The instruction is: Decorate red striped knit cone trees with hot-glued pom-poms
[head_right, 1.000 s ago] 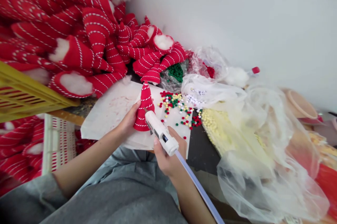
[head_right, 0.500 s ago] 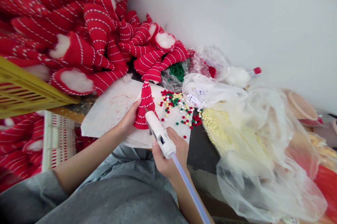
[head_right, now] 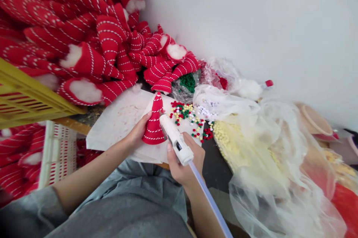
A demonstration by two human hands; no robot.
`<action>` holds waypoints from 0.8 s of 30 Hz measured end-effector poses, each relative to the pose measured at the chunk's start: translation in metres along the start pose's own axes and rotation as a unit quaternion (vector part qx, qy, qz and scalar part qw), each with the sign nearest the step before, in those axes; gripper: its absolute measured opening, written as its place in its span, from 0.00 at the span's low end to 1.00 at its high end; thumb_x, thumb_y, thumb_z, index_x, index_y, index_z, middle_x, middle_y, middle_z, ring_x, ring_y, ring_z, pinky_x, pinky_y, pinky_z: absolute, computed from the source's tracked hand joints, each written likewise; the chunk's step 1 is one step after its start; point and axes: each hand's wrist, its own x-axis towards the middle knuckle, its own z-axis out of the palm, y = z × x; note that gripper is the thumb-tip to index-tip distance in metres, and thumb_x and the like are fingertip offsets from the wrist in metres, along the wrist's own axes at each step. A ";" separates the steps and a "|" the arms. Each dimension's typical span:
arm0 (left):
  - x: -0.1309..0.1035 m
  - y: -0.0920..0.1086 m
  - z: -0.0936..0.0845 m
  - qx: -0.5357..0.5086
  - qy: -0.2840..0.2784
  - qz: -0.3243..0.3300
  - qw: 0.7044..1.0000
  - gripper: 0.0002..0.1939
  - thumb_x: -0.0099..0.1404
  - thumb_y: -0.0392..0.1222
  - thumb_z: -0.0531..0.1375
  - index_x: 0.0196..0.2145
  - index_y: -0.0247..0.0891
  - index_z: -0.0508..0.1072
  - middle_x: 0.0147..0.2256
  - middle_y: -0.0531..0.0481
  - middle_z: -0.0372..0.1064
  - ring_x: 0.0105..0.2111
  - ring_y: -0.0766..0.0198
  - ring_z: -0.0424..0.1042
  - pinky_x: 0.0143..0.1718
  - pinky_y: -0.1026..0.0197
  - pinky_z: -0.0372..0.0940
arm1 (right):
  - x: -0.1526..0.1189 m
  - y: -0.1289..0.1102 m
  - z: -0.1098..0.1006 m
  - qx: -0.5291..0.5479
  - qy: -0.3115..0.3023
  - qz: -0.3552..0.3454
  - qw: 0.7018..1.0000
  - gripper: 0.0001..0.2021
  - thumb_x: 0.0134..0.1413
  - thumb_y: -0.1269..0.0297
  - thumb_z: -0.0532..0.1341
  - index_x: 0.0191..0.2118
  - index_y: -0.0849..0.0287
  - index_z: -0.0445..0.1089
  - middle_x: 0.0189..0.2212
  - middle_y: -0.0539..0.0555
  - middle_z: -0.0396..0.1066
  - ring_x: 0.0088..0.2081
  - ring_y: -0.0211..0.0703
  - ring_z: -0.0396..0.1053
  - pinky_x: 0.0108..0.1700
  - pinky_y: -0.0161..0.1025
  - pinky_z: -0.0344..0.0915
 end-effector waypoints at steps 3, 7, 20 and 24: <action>-0.001 0.001 0.001 0.000 0.009 0.001 1.000 0.18 0.69 0.49 0.63 0.49 0.35 0.78 0.41 0.42 0.83 0.42 0.48 0.83 0.47 0.51 0.76 | -0.001 0.003 0.004 -0.015 0.021 -0.003 1.000 0.11 0.66 0.55 0.60 0.36 0.53 0.74 0.29 0.55 0.73 0.32 0.48 0.74 0.37 0.44 0.74; -0.004 0.003 0.004 -0.003 0.008 -0.007 1.000 0.16 0.70 0.48 0.61 0.49 0.35 0.79 0.42 0.42 0.83 0.43 0.48 0.83 0.46 0.51 0.76 | -0.002 0.005 0.007 -0.027 0.027 0.001 0.999 0.11 0.66 0.55 0.61 0.35 0.55 0.74 0.28 0.54 0.73 0.30 0.46 0.74 0.37 0.43 0.74; -0.005 0.005 0.007 -0.011 0.010 -0.020 1.000 0.18 0.70 0.51 0.61 0.49 0.35 0.79 0.41 0.42 0.83 0.41 0.48 0.83 0.45 0.51 0.77 | -0.004 0.000 0.005 -0.066 0.031 -0.012 0.997 0.12 0.67 0.58 0.60 0.32 0.55 0.72 0.27 0.54 0.72 0.30 0.46 0.73 0.36 0.43 0.72; -0.006 0.006 0.007 -0.003 0.018 -0.027 0.999 0.18 0.72 0.50 0.58 0.47 0.35 0.79 0.39 0.41 0.83 0.40 0.49 0.83 0.44 0.51 0.77 | -0.002 -0.005 0.002 -0.040 0.032 -0.025 0.998 0.09 0.67 0.60 0.59 0.35 0.55 0.72 0.30 0.55 0.73 0.32 0.47 0.73 0.38 0.44 0.72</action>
